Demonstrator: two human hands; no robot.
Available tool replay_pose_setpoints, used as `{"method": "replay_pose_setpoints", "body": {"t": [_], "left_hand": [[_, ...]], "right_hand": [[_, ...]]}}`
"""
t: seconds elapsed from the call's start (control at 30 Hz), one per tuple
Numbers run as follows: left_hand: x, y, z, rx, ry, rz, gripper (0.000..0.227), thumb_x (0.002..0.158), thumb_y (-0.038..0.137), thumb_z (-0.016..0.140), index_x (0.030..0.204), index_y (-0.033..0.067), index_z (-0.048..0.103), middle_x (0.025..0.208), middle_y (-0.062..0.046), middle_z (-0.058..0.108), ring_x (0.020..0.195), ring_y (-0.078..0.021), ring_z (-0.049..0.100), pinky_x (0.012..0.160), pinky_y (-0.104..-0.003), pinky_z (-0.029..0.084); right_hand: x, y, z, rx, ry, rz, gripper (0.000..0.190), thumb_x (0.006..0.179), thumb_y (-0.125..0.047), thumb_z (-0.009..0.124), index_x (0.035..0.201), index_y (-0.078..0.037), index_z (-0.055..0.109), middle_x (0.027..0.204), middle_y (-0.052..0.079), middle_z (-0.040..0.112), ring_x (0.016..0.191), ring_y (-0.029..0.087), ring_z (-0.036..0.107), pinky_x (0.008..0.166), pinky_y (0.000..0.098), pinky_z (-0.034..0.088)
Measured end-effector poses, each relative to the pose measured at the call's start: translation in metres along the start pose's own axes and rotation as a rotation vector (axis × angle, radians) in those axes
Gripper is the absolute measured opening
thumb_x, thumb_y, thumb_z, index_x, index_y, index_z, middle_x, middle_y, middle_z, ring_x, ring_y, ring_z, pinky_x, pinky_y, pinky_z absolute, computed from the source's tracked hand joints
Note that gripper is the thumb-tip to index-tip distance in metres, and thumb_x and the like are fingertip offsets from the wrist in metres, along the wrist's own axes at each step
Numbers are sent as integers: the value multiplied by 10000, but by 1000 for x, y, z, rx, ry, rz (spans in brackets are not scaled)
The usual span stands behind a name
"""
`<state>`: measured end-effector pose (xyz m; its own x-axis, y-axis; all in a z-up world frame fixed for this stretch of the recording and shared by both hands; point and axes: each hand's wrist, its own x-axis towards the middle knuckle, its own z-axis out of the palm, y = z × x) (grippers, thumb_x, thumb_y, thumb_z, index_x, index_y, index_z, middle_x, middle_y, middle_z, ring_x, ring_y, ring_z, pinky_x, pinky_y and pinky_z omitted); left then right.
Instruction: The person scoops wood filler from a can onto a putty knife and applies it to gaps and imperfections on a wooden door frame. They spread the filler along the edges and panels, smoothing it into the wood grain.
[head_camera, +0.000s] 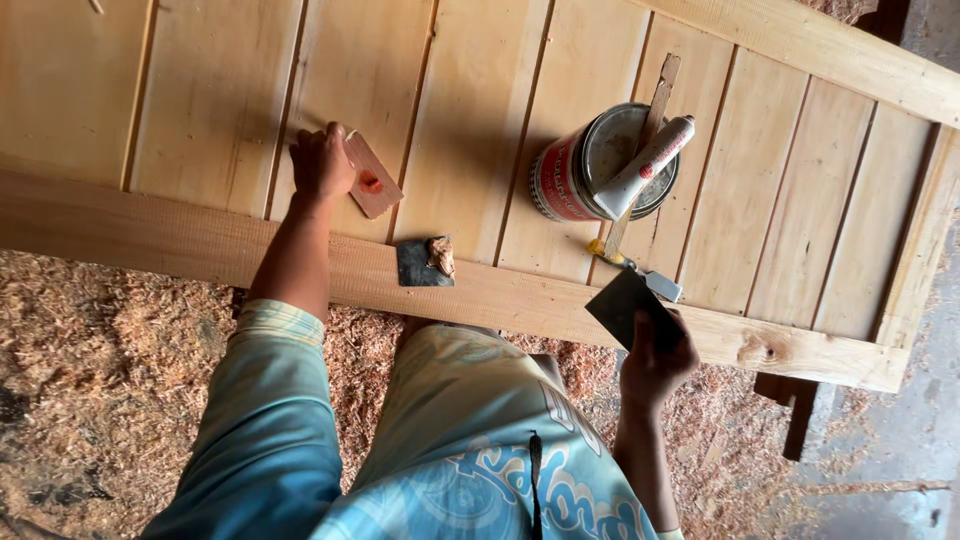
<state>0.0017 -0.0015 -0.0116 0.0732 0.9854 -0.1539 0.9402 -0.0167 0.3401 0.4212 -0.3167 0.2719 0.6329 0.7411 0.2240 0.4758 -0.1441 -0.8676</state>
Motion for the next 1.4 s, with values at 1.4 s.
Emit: {"method": "replay_pose_setpoints", "body": {"t": [1.4], "left_hand": [[-51, 45, -87, -907, -332, -197, 468, 836, 217, 758, 1234, 57, 572, 1130, -151, 694, 930, -256, 703, 656, -427, 583]], "right_hand": [[-9, -29, 60, -96, -492, 11, 93, 928, -41, 714, 995, 23, 706, 867, 82, 686, 780, 138, 604, 741, 281, 511]]}}
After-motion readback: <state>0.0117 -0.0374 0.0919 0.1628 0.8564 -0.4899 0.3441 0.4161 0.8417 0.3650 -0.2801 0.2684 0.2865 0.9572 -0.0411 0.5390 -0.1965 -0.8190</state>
